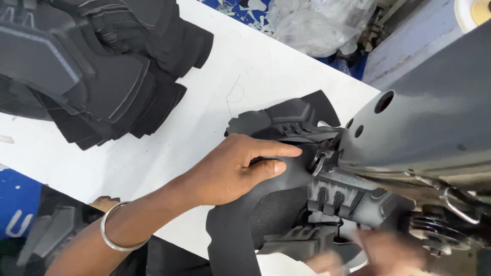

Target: The person sews black shoe parts using a sewing machine, guiding the material through the needle. They then use scissors to trim excess thread and cut the material, repeating the process with multiple shoe components.

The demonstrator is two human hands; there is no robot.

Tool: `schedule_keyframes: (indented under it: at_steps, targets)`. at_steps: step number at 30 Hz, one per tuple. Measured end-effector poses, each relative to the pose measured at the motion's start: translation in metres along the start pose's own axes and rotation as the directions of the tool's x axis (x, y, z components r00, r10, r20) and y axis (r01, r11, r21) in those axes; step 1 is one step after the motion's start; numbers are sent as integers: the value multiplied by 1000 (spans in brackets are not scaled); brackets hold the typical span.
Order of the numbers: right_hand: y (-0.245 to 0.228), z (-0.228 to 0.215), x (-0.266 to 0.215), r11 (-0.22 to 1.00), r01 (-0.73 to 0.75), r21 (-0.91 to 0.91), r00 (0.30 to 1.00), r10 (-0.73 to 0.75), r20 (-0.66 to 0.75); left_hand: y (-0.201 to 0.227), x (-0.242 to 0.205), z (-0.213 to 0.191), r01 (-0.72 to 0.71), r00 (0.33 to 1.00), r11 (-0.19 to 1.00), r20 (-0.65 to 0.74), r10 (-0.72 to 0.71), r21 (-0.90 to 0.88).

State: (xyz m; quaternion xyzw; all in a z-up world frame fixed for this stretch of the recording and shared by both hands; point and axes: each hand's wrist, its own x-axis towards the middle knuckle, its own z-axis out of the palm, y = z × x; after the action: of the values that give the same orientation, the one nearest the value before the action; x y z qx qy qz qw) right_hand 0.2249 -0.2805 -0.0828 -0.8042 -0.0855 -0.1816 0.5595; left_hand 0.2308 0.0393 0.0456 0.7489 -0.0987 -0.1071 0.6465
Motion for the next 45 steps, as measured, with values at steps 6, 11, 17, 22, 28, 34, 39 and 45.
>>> schedule_keyframes:
  at_steps: [6, 11, 17, 22, 28, 34, 39, 45]
  targets:
    - [-71, 63, -57, 690, 303, -657, 952, -249, 177, 13, -7, 7, 70, 993, 998, -101, -68, 10]
    - [-94, 27, -27, 447, 580, -681, 811, -393, 433, 10, -9, 16, 56, 982, 997, -183, -46, 47]
    - [-125, 14, 5, 258, 679, -687, 732, -317, 604, 6, -7, 20, 63, 971, 998, -233, -57, 21]
    - [-118, -8, 27, 235, 751, -616, 659, -314, 684, 5, -13, 39, -1, 950, 999, -312, 13, 38]
    - [-104, -35, 65, 145, 860, -489, 510, -247, 824, -10, -17, 80, -63, 849, 994, -518, 103, 95]
    - [-89, -43, 85, 288, 893, -345, 388, -107, 916, -15, -14, 102, -192, 709, 976, -673, 212, 106]
    - [-86, -30, 89, 283, 902, -325, 381, -169, 909, -21, -20, 97, -155, 733, 988, -668, 128, 19]
    - [-82, -31, 86, 248, 912, -328, 370, -151, 917, -19, -34, 85, -226, 844, 971, -482, 236, 80]
